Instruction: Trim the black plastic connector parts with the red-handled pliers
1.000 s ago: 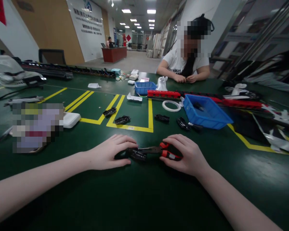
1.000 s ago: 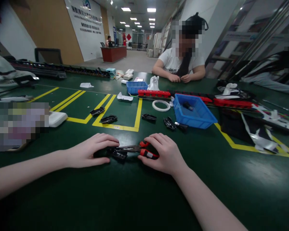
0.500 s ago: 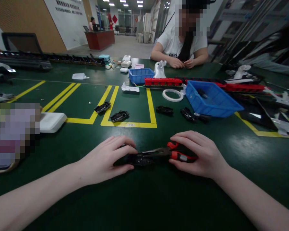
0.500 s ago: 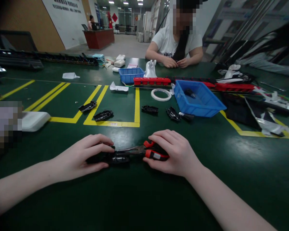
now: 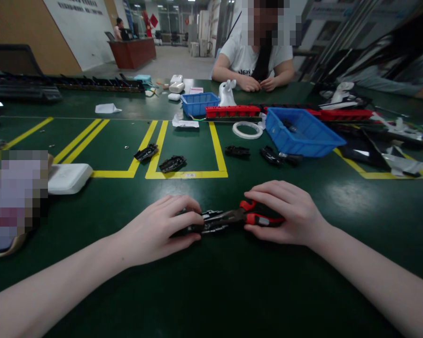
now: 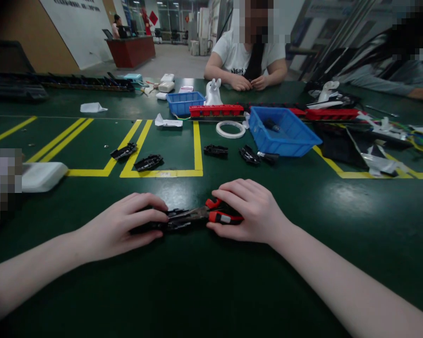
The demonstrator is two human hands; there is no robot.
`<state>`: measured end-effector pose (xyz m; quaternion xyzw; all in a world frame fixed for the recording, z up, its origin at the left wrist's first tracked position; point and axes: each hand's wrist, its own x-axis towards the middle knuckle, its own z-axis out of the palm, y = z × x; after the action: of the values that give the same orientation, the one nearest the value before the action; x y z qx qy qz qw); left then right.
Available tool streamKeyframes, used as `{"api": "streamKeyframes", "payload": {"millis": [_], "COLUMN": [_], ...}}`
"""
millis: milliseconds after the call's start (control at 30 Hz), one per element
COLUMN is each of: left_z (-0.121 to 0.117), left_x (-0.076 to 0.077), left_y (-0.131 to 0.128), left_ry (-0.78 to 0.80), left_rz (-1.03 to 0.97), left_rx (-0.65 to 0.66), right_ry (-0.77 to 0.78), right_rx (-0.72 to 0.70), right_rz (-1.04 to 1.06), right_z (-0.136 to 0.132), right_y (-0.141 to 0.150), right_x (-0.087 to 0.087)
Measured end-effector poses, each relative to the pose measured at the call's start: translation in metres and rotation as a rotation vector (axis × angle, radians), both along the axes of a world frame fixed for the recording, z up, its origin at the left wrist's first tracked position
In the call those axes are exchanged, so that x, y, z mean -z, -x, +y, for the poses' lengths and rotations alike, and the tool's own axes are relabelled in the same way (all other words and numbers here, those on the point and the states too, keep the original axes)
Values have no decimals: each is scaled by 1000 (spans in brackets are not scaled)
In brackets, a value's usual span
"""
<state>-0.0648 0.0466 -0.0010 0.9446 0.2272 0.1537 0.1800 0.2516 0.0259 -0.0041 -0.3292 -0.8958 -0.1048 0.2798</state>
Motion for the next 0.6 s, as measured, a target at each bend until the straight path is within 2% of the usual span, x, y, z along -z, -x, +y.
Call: {"api": "streamKeyframes", "payload": {"millis": [333, 600], "left_z": [3, 2], "left_x": [0, -2], "left_y": [0, 1], "left_ry": [-15, -35], "left_rz": [13, 42], "left_rx": [34, 23], "right_ry": [-4, -14], "right_rx": [-6, -24], "right_rz": [8, 47], "right_z": [-3, 0], "right_y": [3, 0], "right_x": [-5, 2]}}
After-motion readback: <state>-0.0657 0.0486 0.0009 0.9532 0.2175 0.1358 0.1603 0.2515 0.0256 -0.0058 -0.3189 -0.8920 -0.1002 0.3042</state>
